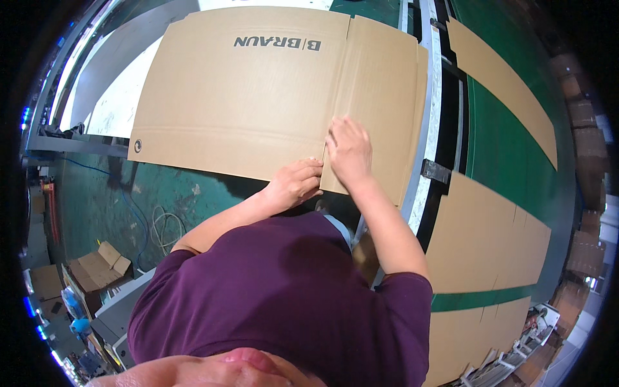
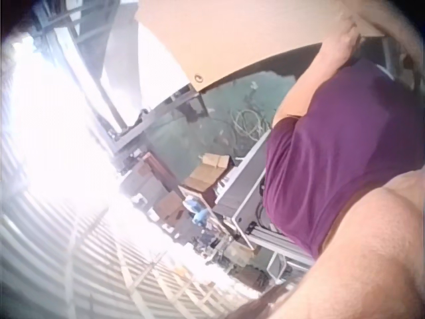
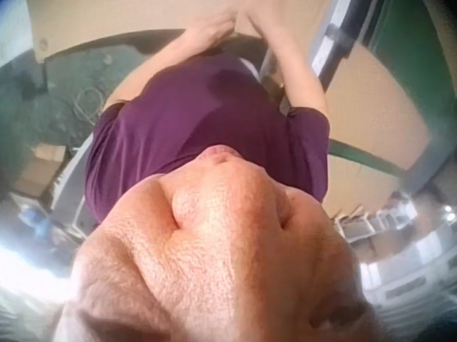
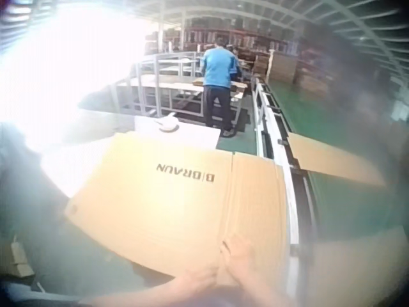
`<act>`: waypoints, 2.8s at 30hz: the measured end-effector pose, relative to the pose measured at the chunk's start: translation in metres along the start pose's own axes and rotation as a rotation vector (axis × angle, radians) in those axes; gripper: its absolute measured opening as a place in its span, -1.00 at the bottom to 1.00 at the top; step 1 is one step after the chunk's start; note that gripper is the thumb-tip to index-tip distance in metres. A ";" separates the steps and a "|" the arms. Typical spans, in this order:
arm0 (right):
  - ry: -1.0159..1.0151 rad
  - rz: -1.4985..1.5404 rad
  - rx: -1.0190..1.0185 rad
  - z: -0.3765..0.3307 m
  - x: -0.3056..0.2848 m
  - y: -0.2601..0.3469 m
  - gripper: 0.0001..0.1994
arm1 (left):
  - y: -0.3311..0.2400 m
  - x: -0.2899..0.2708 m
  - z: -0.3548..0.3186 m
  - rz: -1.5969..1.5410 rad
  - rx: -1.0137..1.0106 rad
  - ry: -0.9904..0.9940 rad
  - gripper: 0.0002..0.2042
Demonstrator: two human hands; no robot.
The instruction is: The person repeatedly folds flat cardboard pieces along pre-scored lines into box shapes. They pick up each piece from a stack, fold the side flaps, and place the formed box onto a conveyor belt. The process is continuous and repetitive throughout the clip.
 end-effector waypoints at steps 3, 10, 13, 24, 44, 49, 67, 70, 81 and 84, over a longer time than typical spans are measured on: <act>-0.153 -0.259 0.157 0.027 0.001 -0.025 -0.44 | 0.003 -0.001 0.000 -0.030 0.009 0.008 -0.75; -0.264 -0.420 0.552 0.076 0.002 -0.098 -0.12 | 0.048 -0.051 0.003 0.242 -0.394 0.205 -0.34; -0.269 -0.419 0.641 0.083 -0.010 -0.099 -0.07 | 0.169 -0.135 -0.008 0.605 -0.777 0.011 -0.39; -0.019 0.538 0.966 0.146 -0.029 -0.179 -0.48 | 0.449 -0.399 -0.101 0.529 -1.539 -0.549 -0.52; -0.267 0.350 0.847 0.139 -0.019 -0.156 -0.33 | 0.467 -0.377 -0.052 0.984 -1.633 -0.240 -0.20; -0.153 0.077 0.819 0.142 -0.023 -0.152 -0.22 | 0.449 -0.372 -0.045 1.129 -1.695 -0.285 -0.22; -0.292 0.147 0.629 0.148 -0.039 -0.113 -0.50 | 0.380 -0.278 -0.019 1.175 -0.965 -0.049 -0.49; -0.205 -0.061 0.824 0.143 -0.050 -0.111 -0.45 | 0.271 -0.173 0.016 0.585 -0.463 -0.068 -0.64; -0.239 -0.221 0.786 0.143 -0.036 -0.130 -0.30 | 0.006 -0.010 0.020 0.027 -0.027 0.300 -0.45; -0.224 -0.189 0.752 0.132 -0.026 -0.167 -0.16 | 0.004 -0.002 0.017 0.130 0.072 0.278 -0.50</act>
Point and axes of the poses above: each hand's wrist, its own z-axis towards the middle knuckle, its own x-axis out of the palm, y = z × x, the point moved 2 cm from there along z, towards the middle knuckle, and after that the axes turned 10 degrees about -y, right-handed, at the moved point
